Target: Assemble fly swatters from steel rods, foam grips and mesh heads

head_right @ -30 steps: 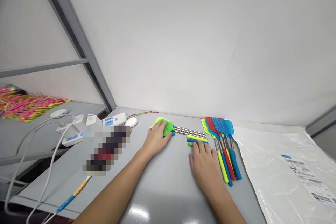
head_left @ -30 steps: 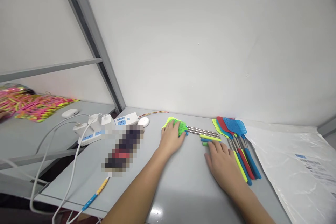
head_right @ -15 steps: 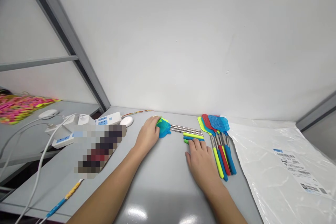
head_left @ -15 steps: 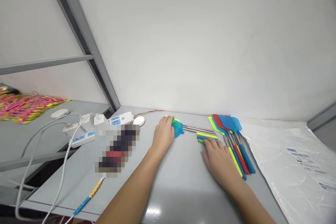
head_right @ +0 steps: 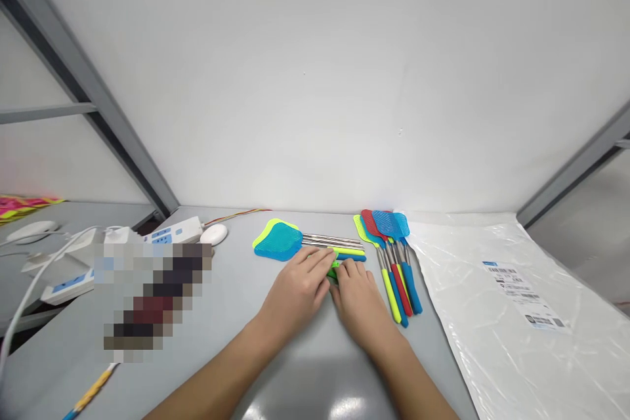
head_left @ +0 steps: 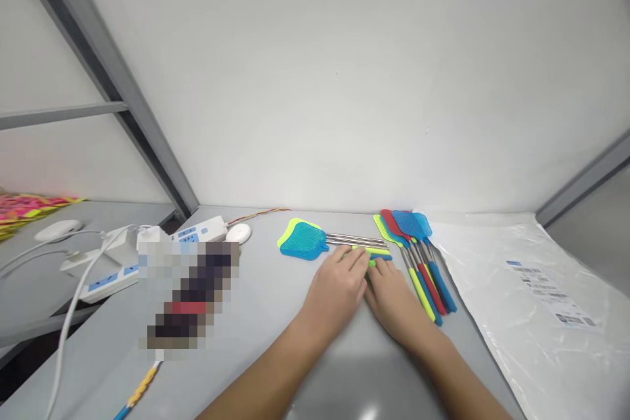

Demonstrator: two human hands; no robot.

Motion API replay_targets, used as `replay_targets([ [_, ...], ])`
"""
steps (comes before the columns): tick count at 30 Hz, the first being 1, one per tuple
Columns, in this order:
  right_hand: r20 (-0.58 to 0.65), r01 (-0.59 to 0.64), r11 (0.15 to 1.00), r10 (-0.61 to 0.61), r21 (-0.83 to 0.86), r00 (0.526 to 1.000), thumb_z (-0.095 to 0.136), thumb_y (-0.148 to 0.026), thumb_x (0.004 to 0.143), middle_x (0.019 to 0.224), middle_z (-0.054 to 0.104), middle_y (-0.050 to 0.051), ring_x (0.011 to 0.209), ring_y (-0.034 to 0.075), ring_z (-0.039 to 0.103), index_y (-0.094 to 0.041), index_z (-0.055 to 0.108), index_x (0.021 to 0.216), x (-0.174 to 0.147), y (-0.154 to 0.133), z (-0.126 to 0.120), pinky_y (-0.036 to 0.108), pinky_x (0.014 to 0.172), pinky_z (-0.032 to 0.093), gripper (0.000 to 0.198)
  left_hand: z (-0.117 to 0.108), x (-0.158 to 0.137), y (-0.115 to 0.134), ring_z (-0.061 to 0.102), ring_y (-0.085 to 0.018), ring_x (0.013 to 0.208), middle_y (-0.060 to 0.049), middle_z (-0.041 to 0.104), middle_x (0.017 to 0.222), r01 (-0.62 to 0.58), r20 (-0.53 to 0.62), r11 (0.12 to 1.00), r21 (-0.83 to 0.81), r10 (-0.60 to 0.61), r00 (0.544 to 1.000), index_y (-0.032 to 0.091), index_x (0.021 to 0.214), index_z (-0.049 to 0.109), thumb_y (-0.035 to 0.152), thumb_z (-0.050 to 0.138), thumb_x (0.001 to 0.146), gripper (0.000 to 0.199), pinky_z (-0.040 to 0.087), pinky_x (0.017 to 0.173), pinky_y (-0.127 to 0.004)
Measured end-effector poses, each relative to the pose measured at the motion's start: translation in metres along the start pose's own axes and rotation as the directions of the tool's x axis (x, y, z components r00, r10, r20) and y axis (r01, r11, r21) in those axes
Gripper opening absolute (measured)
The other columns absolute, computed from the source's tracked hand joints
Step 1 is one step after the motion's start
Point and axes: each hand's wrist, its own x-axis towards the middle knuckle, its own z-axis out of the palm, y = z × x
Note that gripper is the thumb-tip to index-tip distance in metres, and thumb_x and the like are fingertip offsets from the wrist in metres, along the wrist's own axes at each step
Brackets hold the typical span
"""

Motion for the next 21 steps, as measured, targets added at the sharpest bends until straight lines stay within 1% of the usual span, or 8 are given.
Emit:
replay_targets([
  [2, -0.008, -0.004, 0.999, 0.005, 0.037, 1.0, 0.039, -0.025, 0.095, 0.105, 0.057, 0.008, 0.095, 0.023, 0.051, -0.021, 0.056, 0.107, 0.0, 0.004, -0.004, 0.034, 0.078, 0.04, 0.021, 0.003, -0.001, 0.004, 0.051, -0.025, 0.11, -0.008, 0.059, 0.125, 0.004, 0.045, 1.0, -0.004, -0.004, 0.999, 0.021, 0.127, 0.052, 0.007, 0.04, 0.084, 0.047, 0.046, 0.094, -0.043],
  [4, -0.027, -0.004, 0.999, 0.005, 0.046, 1.0, 0.039, -0.025, 0.096, 0.107, 0.058, 0.008, 0.096, 0.023, 0.051, -0.022, 0.055, 0.112, 0.001, 0.011, -0.008, 0.033, 0.08, 0.04, 0.023, 0.003, -0.002, 0.004, 0.051, -0.026, 0.105, -0.009, 0.059, 0.119, 0.049, 0.078, 0.999, 0.015, -0.05, 0.996, 0.021, 0.125, 0.052, 0.005, 0.041, 0.081, 0.048, 0.048, 0.088, -0.042],
  [7, -0.043, -0.048, 0.998, 0.047, -0.031, 0.998, 0.042, -0.026, 0.095, 0.108, 0.058, 0.008, 0.097, 0.024, 0.052, -0.022, 0.057, 0.113, 0.004, 0.023, -0.017, 0.035, 0.082, 0.039, 0.024, 0.001, -0.004, 0.002, 0.049, -0.025, 0.102, -0.009, 0.055, 0.113, 0.113, 0.107, 0.993, 0.042, -0.117, 0.987, 0.021, 0.121, 0.053, 0.003, 0.042, 0.078, 0.048, 0.049, 0.084, -0.039],
  [9, -0.015, -0.076, 0.992, 0.075, -0.1, 0.997, 0.046, -0.027, 0.093, 0.106, 0.058, 0.009, 0.098, 0.025, 0.052, -0.021, 0.059, 0.109, 0.007, 0.027, -0.025, 0.035, 0.08, 0.039, 0.021, 0.0, -0.005, 0.0, 0.049, -0.024, 0.1, -0.009, 0.053, 0.109, 0.136, 0.114, 0.99, 0.036, -0.139, 0.984, 0.022, 0.116, 0.055, 0.004, 0.043, 0.077, 0.044, 0.048, 0.083, -0.038],
  [12, 0.06, -0.03, 0.989, 0.039, -0.147, 0.997, 0.048, -0.025, 0.093, 0.104, 0.059, 0.009, 0.099, 0.025, 0.053, -0.02, 0.062, 0.106, 0.014, 0.024, -0.04, 0.033, 0.079, 0.039, 0.019, 0.002, -0.006, -0.001, 0.048, -0.024, 0.099, -0.009, 0.05, 0.106, 0.154, 0.135, 0.988, 0.012, -0.155, 0.979, 0.021, 0.105, 0.058, 0.007, 0.047, 0.077, 0.033, 0.046, 0.084, -0.037],
  [14, 0.097, 0.017, 0.986, -0.001, -0.166, 0.995, 0.048, -0.023, 0.093, 0.103, 0.059, 0.008, 0.099, 0.023, 0.054, -0.02, 0.063, 0.104, 0.024, 0.021, -0.047, 0.032, 0.08, 0.039, 0.019, 0.005, -0.007, -0.001, 0.048, -0.025, 0.099, -0.009, 0.049, 0.105, 0.162, 0.154, 0.987, 0.008, -0.162, 0.975, 0.02, 0.097, 0.058, 0.008, 0.047, 0.077, 0.025, 0.046, 0.084, -0.037],
  [16, 0.126, 0.04, 0.979, -0.015, -0.201, 0.992, 0.046, -0.023, 0.094, 0.101, 0.06, 0.008, 0.096, 0.022, 0.055, -0.019, 0.063, 0.101, 0.038, 0.02, -0.051, 0.03, 0.077, 0.039, 0.019, 0.007, -0.008, -0.002, 0.048, -0.024, 0.099, -0.01, 0.049, 0.104, 0.165, 0.167, 0.986, 0.006, -0.164, 0.972, 0.019, 0.091, 0.058, 0.009, 0.047, 0.078, 0.02, 0.046, 0.084, -0.037],
  [21, 0.119, 0.037, 0.971, -0.009, -0.236, 0.993, 0.043, -0.022, 0.095, 0.1, 0.061, 0.01, 0.094, 0.021, 0.057, -0.016, 0.064, 0.101, 0.084, 0.032, -0.044, 0.027, 0.071, 0.039, 0.023, 0.009, -0.008, -0.007, 0.052, -0.023, 0.097, -0.011, 0.049, 0.107, 0.239, 0.216, 0.971, -0.003, -0.233, 0.948, 0.018, 0.087, 0.06, 0.015, 0.045, 0.084, 0.015, 0.047, 0.083, -0.036],
])
